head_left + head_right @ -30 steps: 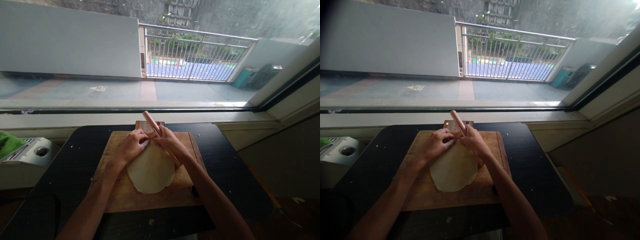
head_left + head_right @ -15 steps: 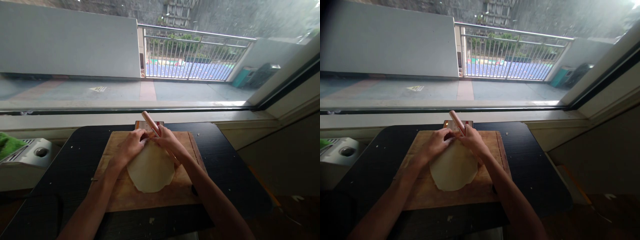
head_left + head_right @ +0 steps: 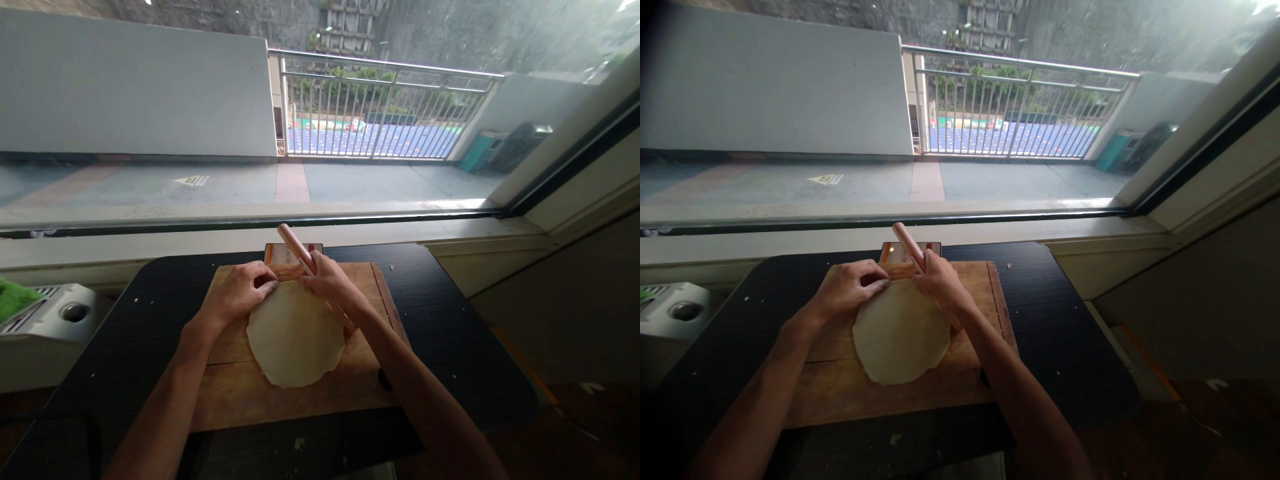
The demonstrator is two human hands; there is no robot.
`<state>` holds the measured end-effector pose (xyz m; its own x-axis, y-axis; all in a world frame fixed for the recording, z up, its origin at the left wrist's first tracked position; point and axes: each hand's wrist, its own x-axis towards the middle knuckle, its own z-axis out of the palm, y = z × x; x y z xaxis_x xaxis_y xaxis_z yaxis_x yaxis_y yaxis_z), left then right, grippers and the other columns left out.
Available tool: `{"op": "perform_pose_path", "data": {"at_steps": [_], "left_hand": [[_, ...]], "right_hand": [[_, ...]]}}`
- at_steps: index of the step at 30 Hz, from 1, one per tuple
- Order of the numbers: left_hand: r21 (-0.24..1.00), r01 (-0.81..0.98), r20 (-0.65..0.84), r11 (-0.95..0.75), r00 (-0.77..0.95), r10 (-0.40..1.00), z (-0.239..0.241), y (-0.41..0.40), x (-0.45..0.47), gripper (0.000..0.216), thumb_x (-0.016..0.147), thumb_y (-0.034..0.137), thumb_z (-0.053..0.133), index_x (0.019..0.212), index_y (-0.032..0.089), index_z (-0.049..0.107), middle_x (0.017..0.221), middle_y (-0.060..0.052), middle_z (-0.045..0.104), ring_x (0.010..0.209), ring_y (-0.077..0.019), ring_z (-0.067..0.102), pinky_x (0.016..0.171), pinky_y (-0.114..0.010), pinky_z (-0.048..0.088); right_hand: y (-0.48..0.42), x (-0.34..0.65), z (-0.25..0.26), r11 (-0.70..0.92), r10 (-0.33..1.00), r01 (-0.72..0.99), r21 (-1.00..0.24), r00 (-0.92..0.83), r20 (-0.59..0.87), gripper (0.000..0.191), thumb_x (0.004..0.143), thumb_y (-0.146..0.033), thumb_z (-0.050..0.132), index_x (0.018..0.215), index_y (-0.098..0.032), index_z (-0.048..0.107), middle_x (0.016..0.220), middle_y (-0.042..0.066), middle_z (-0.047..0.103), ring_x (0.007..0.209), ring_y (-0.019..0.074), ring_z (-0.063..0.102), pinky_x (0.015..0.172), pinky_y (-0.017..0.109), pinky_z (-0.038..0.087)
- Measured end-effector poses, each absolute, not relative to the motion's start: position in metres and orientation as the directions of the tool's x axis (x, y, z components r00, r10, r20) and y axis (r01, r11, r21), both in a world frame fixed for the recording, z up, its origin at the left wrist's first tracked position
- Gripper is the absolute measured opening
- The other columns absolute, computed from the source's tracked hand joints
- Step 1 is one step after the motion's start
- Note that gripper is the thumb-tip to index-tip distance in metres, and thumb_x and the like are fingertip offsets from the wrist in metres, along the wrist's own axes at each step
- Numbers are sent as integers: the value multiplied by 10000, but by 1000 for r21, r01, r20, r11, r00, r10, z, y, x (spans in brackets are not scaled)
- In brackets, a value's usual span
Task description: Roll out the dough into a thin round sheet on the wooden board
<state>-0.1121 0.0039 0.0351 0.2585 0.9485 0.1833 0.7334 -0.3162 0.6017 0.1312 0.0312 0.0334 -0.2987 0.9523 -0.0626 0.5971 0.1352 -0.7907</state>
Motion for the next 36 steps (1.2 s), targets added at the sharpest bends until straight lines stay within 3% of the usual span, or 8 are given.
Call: {"op": "perform_pose_path", "data": {"at_steps": [9,15,18,24,29,32,36], "left_hand": [[561,778,117,-281,262,958,30,5,-107,208,987,349,635,927,240,801,999,-64,822,923,-240,761,896,-339,574],[438,896,-65,-72,112,992,31,8,-93,174,994,312,641,908,223,763,1072,-108,847,1016,-280,779,887,-365,533],[414,910,-79,29,4,997,30,7,-88,133,971,316,674,897,227,739,1040,-105,848,984,-277,781,836,-358,517],[577,816,12,-21,17,1000,17,7,-96,89,918,331,717,879,252,704,937,-60,841,884,-253,777,791,-345,537],[646,762,43,-41,17,999,14,9,-101,69,845,314,732,868,252,714,891,-52,834,865,-258,774,787,-350,555],[748,664,40,-7,-34,999,21,9,-100,121,878,355,678,892,246,728,887,-51,820,835,-247,753,774,-348,560],[813,582,264,-21,-335,904,32,8,-99,268,1004,449,533,992,240,700,985,-79,808,906,-259,732,842,-385,574]], "right_hand": [[31,130,36,140,950,603,-786,-305,-64,226,821,-175,715,949,-253,545,949,-8,667,757,159,579,590,265,362],[35,130,27,146,952,592,-793,-301,-49,236,827,-190,703,1021,-253,586,966,-2,700,762,168,596,595,261,383],[37,130,22,122,956,603,-788,-286,-70,235,836,-224,719,1041,-253,606,941,-11,697,753,168,594,601,260,395],[37,130,20,152,954,573,-805,-299,-33,312,856,-215,747,1154,-237,657,1035,-2,730,806,162,639,602,240,410],[36,138,41,208,944,583,-786,-331,4,206,990,-332,789,1128,-210,698,878,-16,702,688,142,612,581,241,408],[28,151,68,321,926,662,-677,-370,77,186,1089,-398,737,1100,-213,735,834,4,724,683,158,628,625,262,397],[-4,162,96,447,892,798,-404,-430,138,207,1127,-413,733,1254,-258,784,1033,75,823,839,238,734,729,297,428]]}}
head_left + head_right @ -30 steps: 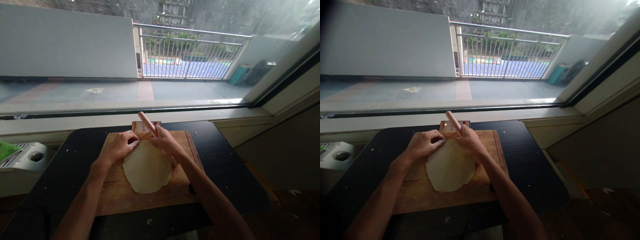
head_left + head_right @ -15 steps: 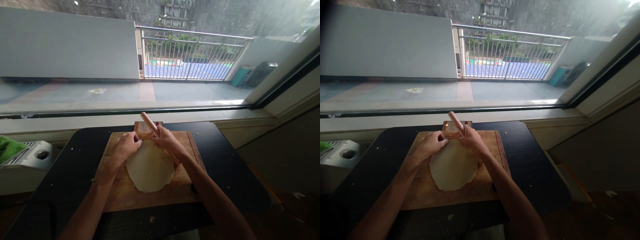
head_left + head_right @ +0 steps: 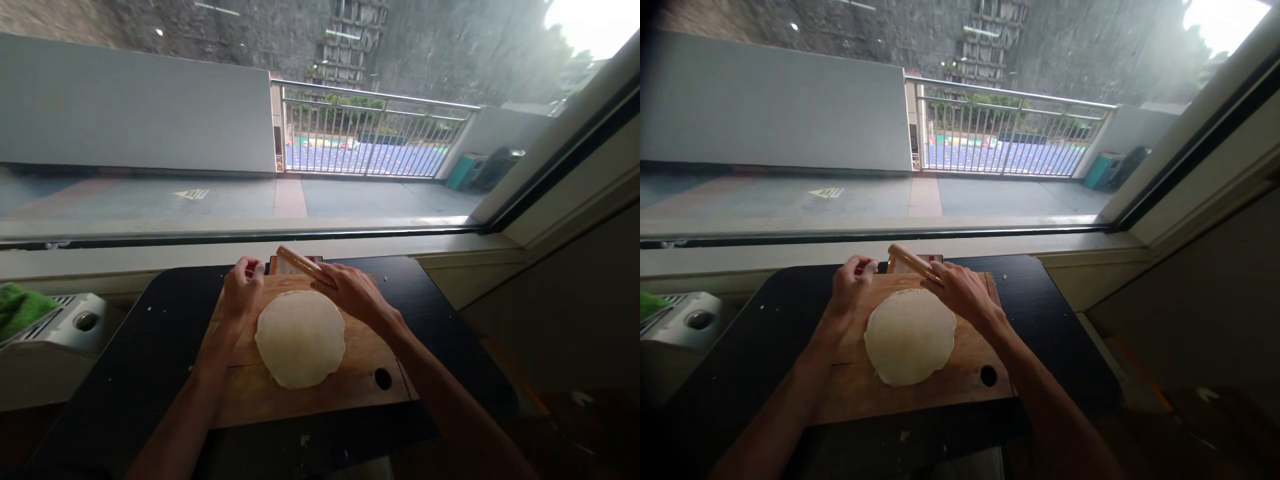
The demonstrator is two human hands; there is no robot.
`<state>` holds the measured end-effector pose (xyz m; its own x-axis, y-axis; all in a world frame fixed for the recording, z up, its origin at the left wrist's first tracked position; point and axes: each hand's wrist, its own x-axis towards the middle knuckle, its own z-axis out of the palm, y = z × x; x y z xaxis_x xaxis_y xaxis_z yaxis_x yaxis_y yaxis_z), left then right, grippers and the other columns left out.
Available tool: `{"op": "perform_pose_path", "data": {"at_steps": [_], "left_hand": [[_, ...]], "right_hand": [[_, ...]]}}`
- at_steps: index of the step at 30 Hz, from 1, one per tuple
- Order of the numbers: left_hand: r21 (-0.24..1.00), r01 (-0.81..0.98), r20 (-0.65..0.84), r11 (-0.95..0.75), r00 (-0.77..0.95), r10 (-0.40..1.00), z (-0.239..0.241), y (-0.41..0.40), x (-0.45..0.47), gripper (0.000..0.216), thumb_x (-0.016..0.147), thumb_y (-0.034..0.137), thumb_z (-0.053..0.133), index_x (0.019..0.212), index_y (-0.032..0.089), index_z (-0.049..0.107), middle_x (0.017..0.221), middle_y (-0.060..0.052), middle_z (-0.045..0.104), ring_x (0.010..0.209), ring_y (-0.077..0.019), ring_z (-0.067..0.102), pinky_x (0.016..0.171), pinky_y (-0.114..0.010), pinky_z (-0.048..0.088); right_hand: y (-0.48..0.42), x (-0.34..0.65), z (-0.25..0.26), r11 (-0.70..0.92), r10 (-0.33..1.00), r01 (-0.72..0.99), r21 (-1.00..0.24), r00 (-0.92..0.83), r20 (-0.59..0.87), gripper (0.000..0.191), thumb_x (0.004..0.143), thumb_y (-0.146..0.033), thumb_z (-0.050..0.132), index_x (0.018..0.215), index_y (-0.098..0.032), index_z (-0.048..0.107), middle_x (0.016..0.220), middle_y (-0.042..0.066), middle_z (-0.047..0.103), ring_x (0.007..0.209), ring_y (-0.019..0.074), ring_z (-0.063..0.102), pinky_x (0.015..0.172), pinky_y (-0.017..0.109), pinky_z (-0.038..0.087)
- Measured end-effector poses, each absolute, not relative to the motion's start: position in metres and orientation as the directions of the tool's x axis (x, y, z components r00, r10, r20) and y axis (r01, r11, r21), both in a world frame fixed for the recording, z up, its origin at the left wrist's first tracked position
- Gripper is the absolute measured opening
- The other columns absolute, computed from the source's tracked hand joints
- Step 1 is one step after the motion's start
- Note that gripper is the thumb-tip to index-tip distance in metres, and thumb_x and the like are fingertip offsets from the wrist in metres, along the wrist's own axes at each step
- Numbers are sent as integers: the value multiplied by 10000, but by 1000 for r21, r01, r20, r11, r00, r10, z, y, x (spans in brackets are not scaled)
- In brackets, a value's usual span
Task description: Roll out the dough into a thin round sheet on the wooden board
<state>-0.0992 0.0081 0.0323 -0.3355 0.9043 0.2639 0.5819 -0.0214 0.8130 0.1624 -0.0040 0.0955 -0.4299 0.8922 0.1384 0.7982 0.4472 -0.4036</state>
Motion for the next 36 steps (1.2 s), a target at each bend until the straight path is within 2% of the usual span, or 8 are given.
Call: {"op": "perform_pose_path", "data": {"at_steps": [2,6,12,16,19,22,29,36], "left_hand": [[758,644,410,-102,-350,842,36,7,-98,281,1035,445,492,999,240,681,1043,-104,796,1002,-282,718,915,-415,575],[556,788,537,-265,-97,838,41,2,-92,295,1078,408,467,974,244,689,1075,-123,775,1070,-308,684,1049,-470,551],[321,925,353,-202,81,932,33,-6,-81,325,1082,344,513,1262,230,758,1348,-164,762,1262,-365,663,1129,-535,525],[188,975,284,-119,62,957,24,-6,-76,421,1109,340,464,1410,224,736,1513,-216,691,1457,-414,578,1158,-587,509],[163,983,327,-85,27,945,24,-2,-73,469,1116,328,445,1500,208,686,1595,-241,629,1553,-424,510,1196,-609,479],[183,983,342,-28,-36,939,27,3,-72,472,1119,303,404,1472,166,686,1557,-264,631,1523,-440,533,1168,-616,489],[175,983,290,55,-105,951,28,29,-78,437,1077,251,402,1368,162,716,1433,-256,685,1344,-429,628,1074,-572,534],[169,984,181,57,-88,980,24,65,-79,564,1034,219,421,1533,119,664,1512,-304,672,1396,-459,646,1142,-646,532]], "right_hand": [[-24,159,94,494,867,817,-296,-488,101,283,1123,-403,752,1375,-275,765,1156,101,836,932,272,769,776,314,472],[-50,141,68,589,806,790,-168,-589,60,357,1165,-348,684,1516,-282,692,1333,126,800,1167,300,749,867,353,551],[-44,127,43,652,757,747,-129,-633,163,300,1195,-351,609,1457,-300,745,1343,131,773,1232,291,710,1100,450,562],[-33,143,37,492,860,861,-127,-457,228,445,1195,-440,576,1595,-268,669,1550,189,698,1470,382,600,1237,596,483],[-24,157,35,371,915,920,-128,-339,217,507,1186,-391,547,1674,-259,597,1647,207,634,1571,437,496,1264,649,438],[-9,161,40,367,920,921,-128,-338,200,534,1186,-348,496,1710,-254,545,1680,201,598,1579,432,458,1273,624,407],[46,151,51,265,963,936,-230,-242,121,560,1194,-487,447,1680,-234,561,1662,218,569,1497,419,490,1245,594,401],[85,150,44,243,967,933,-265,-211,146,545,1170,-481,399,1594,-226,626,1580,210,630,1458,400,548,1229,624,444]]}}
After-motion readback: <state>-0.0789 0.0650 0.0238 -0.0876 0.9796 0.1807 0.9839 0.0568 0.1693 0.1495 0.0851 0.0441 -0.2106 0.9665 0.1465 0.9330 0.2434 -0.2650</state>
